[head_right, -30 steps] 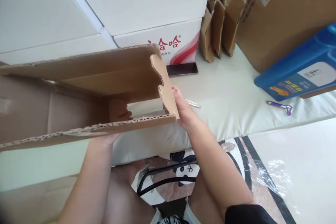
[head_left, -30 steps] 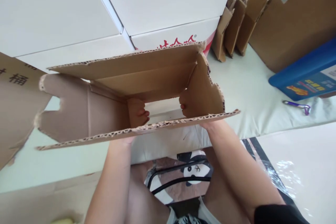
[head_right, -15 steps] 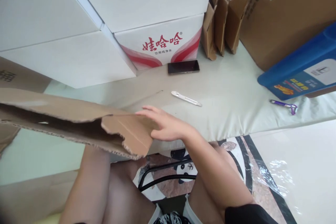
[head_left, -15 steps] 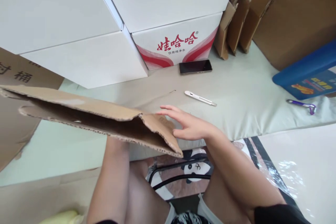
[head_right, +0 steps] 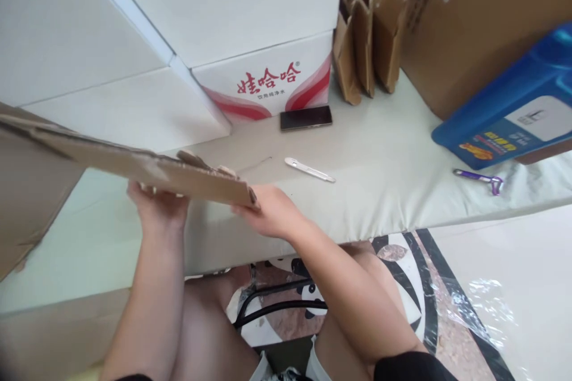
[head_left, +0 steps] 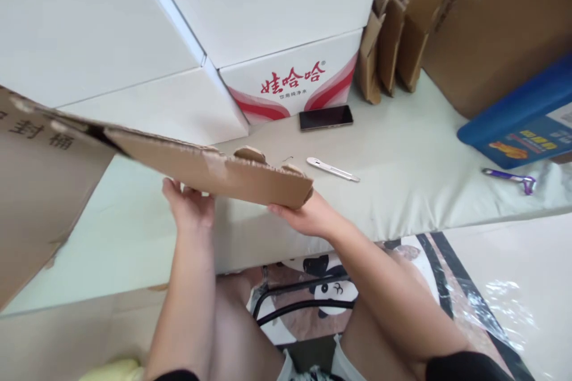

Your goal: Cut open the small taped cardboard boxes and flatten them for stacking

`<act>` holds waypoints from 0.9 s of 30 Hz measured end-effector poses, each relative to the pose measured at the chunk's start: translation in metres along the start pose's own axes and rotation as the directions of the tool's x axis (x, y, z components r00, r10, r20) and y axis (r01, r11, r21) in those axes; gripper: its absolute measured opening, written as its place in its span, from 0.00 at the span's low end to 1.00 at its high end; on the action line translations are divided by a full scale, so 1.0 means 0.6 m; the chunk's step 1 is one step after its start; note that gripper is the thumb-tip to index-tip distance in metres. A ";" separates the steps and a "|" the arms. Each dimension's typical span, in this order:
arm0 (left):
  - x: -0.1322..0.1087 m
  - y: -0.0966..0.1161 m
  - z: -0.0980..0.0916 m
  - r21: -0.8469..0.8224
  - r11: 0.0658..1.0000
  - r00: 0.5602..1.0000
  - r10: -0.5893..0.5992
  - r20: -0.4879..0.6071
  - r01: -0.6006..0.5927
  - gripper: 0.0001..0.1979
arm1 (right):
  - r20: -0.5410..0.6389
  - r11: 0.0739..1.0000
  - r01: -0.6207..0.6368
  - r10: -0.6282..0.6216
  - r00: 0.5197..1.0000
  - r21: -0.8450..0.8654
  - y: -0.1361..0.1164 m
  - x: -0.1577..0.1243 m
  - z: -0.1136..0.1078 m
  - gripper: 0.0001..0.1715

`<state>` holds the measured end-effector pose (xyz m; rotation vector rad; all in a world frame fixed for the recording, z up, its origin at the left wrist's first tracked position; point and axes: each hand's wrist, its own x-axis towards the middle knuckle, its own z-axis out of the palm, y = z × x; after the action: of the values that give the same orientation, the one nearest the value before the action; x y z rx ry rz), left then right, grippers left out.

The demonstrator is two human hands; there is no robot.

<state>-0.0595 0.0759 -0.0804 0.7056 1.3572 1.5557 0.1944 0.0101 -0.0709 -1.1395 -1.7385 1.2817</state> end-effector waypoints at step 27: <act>-0.153 -0.164 0.695 0.369 0.795 0.533 -0.069 0.843 -0.481 0.20 | -0.932 0.897 -0.310 -0.232 0.278 -0.315 0.137 -0.045 -0.420 0.21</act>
<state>0.3682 0.1701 -0.0672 1.8010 0.9535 0.6916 0.4496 0.0860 -0.0800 -1.7177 -0.9626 -0.0645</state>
